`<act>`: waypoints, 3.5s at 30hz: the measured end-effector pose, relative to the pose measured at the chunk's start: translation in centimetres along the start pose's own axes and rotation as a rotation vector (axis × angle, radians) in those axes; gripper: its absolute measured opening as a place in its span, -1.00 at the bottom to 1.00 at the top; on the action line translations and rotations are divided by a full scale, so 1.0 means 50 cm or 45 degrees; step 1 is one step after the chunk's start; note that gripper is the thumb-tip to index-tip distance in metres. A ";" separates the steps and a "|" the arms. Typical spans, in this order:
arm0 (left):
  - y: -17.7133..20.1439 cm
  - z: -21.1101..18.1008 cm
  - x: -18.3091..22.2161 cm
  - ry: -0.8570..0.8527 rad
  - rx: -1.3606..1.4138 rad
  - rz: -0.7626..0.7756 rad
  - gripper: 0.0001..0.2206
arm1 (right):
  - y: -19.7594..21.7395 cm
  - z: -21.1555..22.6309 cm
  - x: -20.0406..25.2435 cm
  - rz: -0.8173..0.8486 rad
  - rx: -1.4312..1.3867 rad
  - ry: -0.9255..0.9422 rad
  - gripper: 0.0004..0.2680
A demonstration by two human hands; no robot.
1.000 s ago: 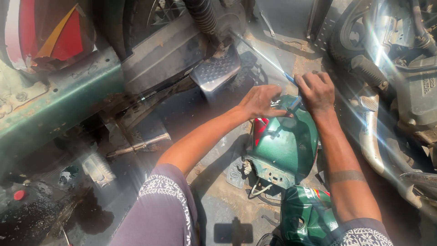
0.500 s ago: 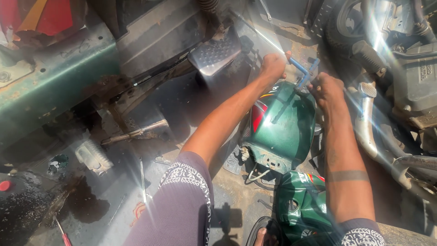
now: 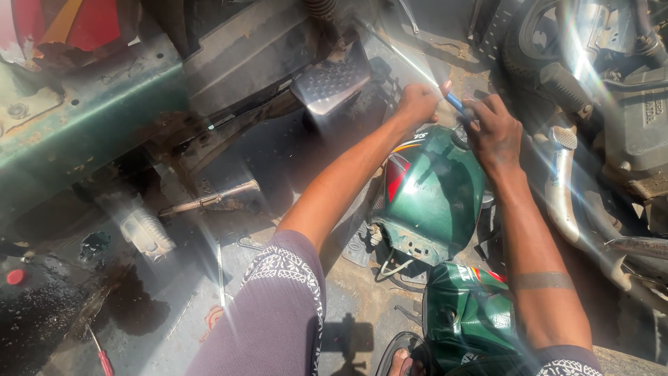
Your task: The person dismantles parts of a motorcycle using a T-handle wrench and a screwdriver, moves a green gas tank aside, and works on the underside of a motorcycle seat by hand and with a tool.
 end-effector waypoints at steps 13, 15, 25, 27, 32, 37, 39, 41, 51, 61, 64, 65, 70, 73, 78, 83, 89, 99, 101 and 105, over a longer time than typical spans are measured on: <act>-0.034 0.027 -0.002 0.161 0.445 0.117 -0.72 | -0.008 -0.129 0.059 -0.170 -1.265 -1.060 -0.75; -0.039 0.035 0.000 0.178 0.457 0.120 -0.72 | -0.025 -0.120 0.067 0.047 -1.109 -1.123 -0.76; -0.035 0.032 -0.023 0.227 0.464 0.081 -0.64 | 0.032 -0.017 0.027 -0.322 0.036 0.015 -0.88; -0.037 0.031 -0.027 0.205 0.487 0.081 -0.63 | 0.047 -0.010 0.043 -0.506 0.138 0.038 -0.89; -0.031 0.021 -0.018 0.196 0.487 0.085 -0.60 | 0.007 -0.101 0.042 -0.147 -1.155 -0.732 -0.81; -0.027 0.028 -0.017 0.213 0.468 0.073 -0.61 | 0.008 -0.041 0.020 0.018 -0.300 -0.232 -0.79; -0.023 0.032 -0.028 0.200 0.515 0.080 -0.61 | -0.003 0.020 0.033 -0.007 0.526 0.239 -0.81; -0.023 0.034 -0.037 0.200 0.535 0.071 -0.61 | 0.000 0.032 0.050 -0.164 0.361 0.315 -0.84; -0.009 0.004 -0.022 0.212 0.587 0.051 -0.69 | 0.021 -0.024 0.023 -0.101 -0.718 -0.129 -0.77; -0.016 0.036 -0.059 0.145 0.657 0.096 -0.58 | 0.011 -0.146 0.086 -0.607 -1.069 -0.928 -0.92; -0.022 0.032 -0.063 0.118 0.716 0.112 -0.58 | -0.033 -0.139 0.088 -0.297 -1.404 -1.194 -0.88; -0.022 0.030 -0.066 0.121 0.731 0.117 -0.58 | -0.029 -0.122 0.074 -0.207 -1.362 -1.056 -0.90; -0.022 0.048 -0.078 0.117 0.747 0.125 -0.59 | 0.034 -0.045 0.029 -0.142 -0.416 -0.328 -0.87; -0.022 0.049 -0.088 0.105 0.784 0.095 -0.59 | 0.057 -0.014 0.034 -0.361 -0.194 -0.118 -0.92; -0.022 0.037 -0.093 0.090 0.833 0.101 -0.58 | -0.007 -0.133 0.098 -0.459 -1.419 -1.248 -0.76; -0.017 0.039 -0.080 0.092 0.771 0.120 -0.55 | -0.005 -0.097 0.051 -0.094 -0.849 -0.773 -0.75; -0.014 0.047 -0.097 0.081 0.883 0.091 -0.59 | 0.052 -0.089 0.044 -0.492 -0.316 -0.310 -0.86; -0.006 0.035 -0.075 0.099 0.823 0.075 -0.59 | -0.030 -0.130 0.037 -0.176 -1.278 -0.789 -0.78; 0.001 0.031 -0.081 0.106 0.788 0.059 -0.60 | 0.002 -0.109 0.022 -0.148 -0.609 -0.429 -0.85; 0.002 0.031 -0.096 0.116 0.847 0.048 -0.60 | 0.032 -0.091 0.030 -0.328 -0.296 -0.202 -0.90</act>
Point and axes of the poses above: each hand's wrist, its own x-axis away from the middle knuckle, its own y-axis out of the back of the hand, z = x × y, the point moved 10 cm from there along -x, towards the middle knuckle, and after that the axes turned 14 degrees about -x, right-handed, at the moved point
